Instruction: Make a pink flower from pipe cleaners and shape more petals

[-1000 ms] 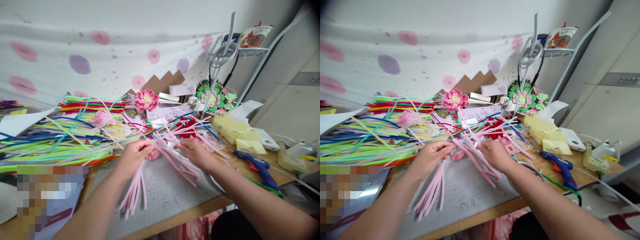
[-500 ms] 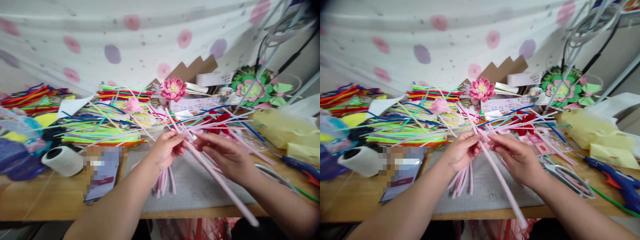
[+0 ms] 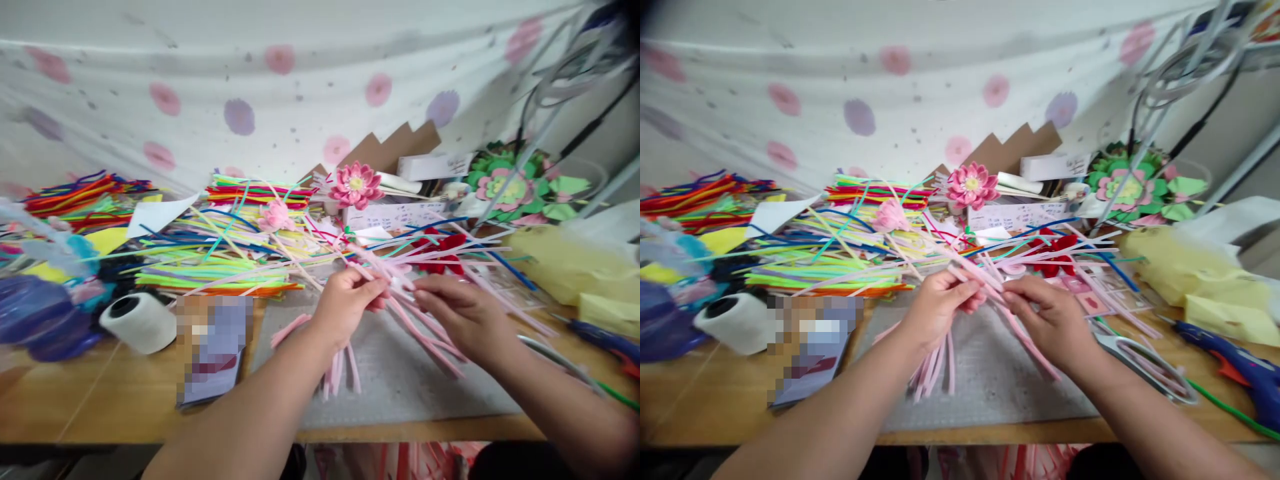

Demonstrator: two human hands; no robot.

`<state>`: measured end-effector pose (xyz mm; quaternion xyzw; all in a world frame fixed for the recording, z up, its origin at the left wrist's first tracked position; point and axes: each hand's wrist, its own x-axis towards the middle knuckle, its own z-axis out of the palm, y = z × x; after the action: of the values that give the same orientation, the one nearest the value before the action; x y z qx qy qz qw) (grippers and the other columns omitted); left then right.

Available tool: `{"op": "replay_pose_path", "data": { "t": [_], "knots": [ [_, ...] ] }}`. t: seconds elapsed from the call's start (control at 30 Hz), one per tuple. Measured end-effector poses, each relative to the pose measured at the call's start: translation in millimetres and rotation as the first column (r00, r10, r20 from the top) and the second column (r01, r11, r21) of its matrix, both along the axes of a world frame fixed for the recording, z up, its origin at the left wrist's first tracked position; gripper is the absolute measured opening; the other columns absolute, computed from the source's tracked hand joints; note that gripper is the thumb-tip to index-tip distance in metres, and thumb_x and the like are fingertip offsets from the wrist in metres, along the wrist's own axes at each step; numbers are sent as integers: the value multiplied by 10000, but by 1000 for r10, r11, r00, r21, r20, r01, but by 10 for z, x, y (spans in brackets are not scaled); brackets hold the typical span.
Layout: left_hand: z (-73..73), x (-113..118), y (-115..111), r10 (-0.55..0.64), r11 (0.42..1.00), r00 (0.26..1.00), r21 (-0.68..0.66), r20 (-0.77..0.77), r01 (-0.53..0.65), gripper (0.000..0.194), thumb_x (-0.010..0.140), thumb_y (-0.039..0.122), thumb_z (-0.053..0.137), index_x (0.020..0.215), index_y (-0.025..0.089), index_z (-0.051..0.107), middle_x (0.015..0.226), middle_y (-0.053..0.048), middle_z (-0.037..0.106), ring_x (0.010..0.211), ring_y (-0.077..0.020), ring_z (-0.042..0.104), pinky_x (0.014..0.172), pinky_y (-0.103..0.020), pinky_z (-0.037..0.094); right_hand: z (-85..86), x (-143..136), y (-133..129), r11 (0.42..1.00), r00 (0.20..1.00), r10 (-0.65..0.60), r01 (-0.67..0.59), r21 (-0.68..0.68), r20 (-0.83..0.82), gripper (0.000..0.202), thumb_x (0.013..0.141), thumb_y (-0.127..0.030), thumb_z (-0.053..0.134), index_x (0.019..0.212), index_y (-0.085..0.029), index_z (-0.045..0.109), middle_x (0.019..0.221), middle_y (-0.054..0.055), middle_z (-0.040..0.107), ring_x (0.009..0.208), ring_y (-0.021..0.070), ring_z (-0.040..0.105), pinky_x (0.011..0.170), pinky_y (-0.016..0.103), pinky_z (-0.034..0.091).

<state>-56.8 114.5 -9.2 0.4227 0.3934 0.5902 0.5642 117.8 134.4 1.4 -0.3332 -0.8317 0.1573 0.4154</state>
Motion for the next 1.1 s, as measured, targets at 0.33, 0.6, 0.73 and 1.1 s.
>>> {"op": "replay_pose_path", "data": {
  "t": [0.33, 0.6, 0.73, 1.1],
  "knots": [
    [18, -6, -4, -13, 994, 994, 103, -106, 24, 130, 723, 270, 651, 731, 140, 639, 669, -28, 643, 573, -110, 571, 507, -209, 415, 62, 142, -44, 996, 993, 11, 0, -93, 120, 213, 801, -184, 481, 880, -156, 677, 707, 47, 669, 609, 133, 584, 561, 229, 440],
    [12, 2, -13, -23, 996, 994, 88, -104, 32, 84, 723, 216, 632, 755, 167, 572, 668, -12, 667, 560, -107, 593, 544, -224, 450, 9, 231, -14, 988, 974, -131, 144, -59, 187, 240, 768, -163, 454, 836, -169, 685, 724, 47, 677, 645, 149, 607, 587, 242, 451],
    [36, 23, -23, -48, 997, 989, 49, -143, 56, 131, 662, 208, 678, 731, 148, 584, 627, -4, 639, 531, -98, 579, 515, -214, 454, -15, 259, -20, 992, 956, -126, 114, 59, 266, 255, 799, -176, 446, 882, -182, 687, 727, 49, 652, 650, 155, 594, 589, 257, 438],
    [12, -15, 17, 39, 999, 996, 41, -76, -36, 223, 667, 324, 684, 678, 133, 568, 595, -26, 633, 495, -101, 578, 459, -204, 453, -136, 273, 55, 947, 904, -154, 21, 319, 398, 296, 847, -176, 407, 1030, -186, 640, 775, 68, 580, 664, 176, 561, 598, 284, 413]
  ]
}}
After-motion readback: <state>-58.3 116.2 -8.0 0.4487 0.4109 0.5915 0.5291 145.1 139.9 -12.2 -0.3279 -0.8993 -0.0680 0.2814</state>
